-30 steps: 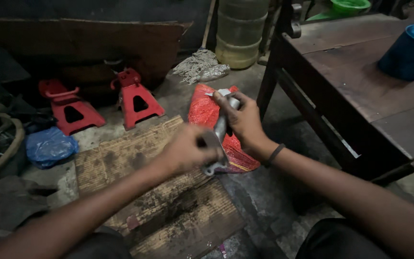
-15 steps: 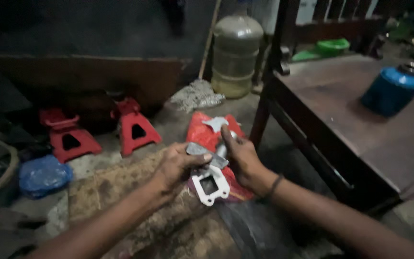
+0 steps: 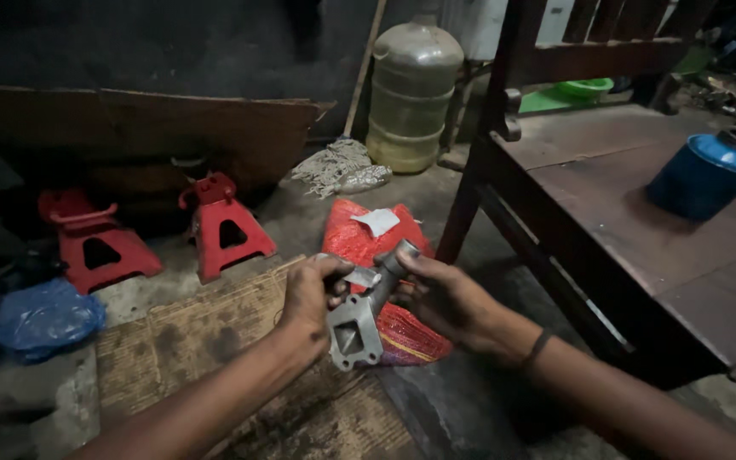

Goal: The person scrubs a silver metal part with a small abrasive block, rotating it to clean different sides and ports. The person then wipes the part with a red mesh cloth and continues to scrub and wipe the surface.

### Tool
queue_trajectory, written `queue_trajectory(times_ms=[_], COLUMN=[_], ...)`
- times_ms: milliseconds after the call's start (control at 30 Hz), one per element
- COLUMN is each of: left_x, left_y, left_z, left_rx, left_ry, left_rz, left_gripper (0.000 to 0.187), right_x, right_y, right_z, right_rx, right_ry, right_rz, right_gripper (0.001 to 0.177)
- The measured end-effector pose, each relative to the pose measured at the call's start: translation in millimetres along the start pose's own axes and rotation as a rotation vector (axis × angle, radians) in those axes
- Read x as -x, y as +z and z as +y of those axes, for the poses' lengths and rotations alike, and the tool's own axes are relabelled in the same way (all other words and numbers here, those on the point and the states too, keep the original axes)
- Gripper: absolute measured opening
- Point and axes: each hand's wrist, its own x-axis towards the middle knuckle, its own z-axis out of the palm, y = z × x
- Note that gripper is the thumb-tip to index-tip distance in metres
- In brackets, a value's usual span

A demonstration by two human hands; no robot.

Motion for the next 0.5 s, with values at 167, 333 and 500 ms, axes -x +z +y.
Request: queue_trajectory(times_ms=[167,333,500], left_x=[-1.2,9.3,15.3], left_y=[-9.0,-1.0,-4.4], left_z=[6.3,15.6,21.9], left_rx=[0.141,0.245,0.266], left_ry=[-0.145,-0.240,-0.132], left_rz=[-0.061,-0.083,-0.130], left_gripper=[0.014,0.016,0.014], right_x=[-1.6,-6.3,5.2], right_y=[-28.1,-28.2,22.2], right_z=[17.2,50.1,38.1], right_rx=[0.014,0.048,-0.086], right_ry=[0.002,0.088,0.119], right_rz=[-0.073,-0.200,-0.025], right_gripper=[0.060,0.088,0.086])
